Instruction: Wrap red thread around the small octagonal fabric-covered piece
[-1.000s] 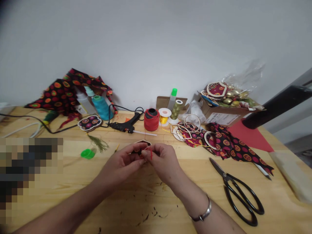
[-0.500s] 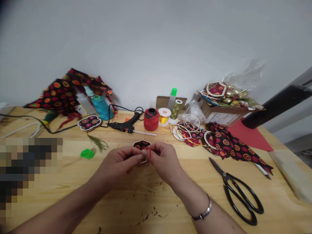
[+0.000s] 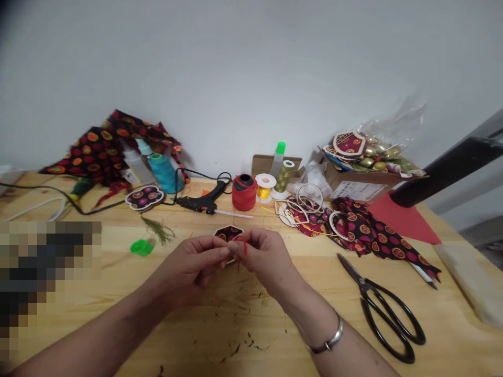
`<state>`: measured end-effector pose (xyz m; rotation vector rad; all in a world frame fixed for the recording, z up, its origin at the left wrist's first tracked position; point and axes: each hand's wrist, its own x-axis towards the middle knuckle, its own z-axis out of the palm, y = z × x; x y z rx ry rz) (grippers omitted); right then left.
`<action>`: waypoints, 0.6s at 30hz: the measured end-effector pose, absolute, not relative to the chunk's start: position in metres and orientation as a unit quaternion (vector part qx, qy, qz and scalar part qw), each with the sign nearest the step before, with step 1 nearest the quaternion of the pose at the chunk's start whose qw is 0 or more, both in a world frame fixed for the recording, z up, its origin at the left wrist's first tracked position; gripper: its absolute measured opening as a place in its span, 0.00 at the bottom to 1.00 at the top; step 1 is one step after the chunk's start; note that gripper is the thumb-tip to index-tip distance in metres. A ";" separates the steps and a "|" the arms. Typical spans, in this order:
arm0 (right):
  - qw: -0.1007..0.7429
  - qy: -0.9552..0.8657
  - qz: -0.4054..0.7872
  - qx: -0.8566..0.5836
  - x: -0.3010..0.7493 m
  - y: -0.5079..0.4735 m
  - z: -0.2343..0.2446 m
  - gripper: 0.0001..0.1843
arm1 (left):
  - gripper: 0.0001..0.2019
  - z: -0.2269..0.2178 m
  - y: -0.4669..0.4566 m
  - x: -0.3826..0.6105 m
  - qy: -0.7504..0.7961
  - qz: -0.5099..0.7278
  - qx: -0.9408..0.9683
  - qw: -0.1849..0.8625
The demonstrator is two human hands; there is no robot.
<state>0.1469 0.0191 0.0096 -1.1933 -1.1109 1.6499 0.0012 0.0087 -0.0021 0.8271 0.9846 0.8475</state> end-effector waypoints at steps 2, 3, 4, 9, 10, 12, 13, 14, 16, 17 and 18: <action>0.398 -0.441 0.654 -0.468 0.147 0.019 0.008 0.10 | 0.08 -0.001 0.009 0.001 0.449 0.383 0.371 0.717; 0.396 -0.443 0.654 -0.468 0.147 0.019 0.008 0.10 | 0.08 -0.001 0.009 0.001 0.451 0.385 0.371 0.715; 0.395 -0.446 0.653 -0.467 0.147 0.019 0.008 0.10 | 0.08 -0.001 0.009 0.001 0.455 0.385 0.371 0.712; 0.394 -0.453 0.640 -0.480 0.145 0.019 0.010 0.11 | 0.07 -0.004 0.009 0.001 0.461 0.391 0.376 0.702; 0.394 -0.454 0.638 -0.481 0.145 0.019 0.010 0.11 | 0.07 -0.005 0.009 0.000 0.459 0.393 0.376 0.703; 0.395 -0.456 0.636 -0.482 0.144 0.018 0.010 0.11 | 0.06 -0.005 0.009 0.000 0.462 0.393 0.375 0.701; 0.395 -0.456 0.634 -0.483 0.144 0.018 0.010 0.11 | 0.06 -0.005 0.009 0.000 0.466 0.392 0.375 0.699; 0.394 -0.458 0.633 -0.484 0.144 0.018 0.010 0.11 | 0.06 -0.004 0.009 0.000 0.470 0.390 0.376 0.697; 0.393 -0.463 0.629 -0.486 0.145 0.018 0.011 0.11 | 0.06 -0.002 0.009 0.001 0.477 0.390 0.379 0.691; 0.390 -0.467 0.626 -0.487 0.145 0.018 0.011 0.12 | 0.06 -0.001 0.010 0.001 0.481 0.391 0.380 0.687; 0.386 -0.473 0.623 -0.490 0.145 0.018 0.011 0.12 | 0.06 0.000 0.010 0.001 0.485 0.391 0.380 0.684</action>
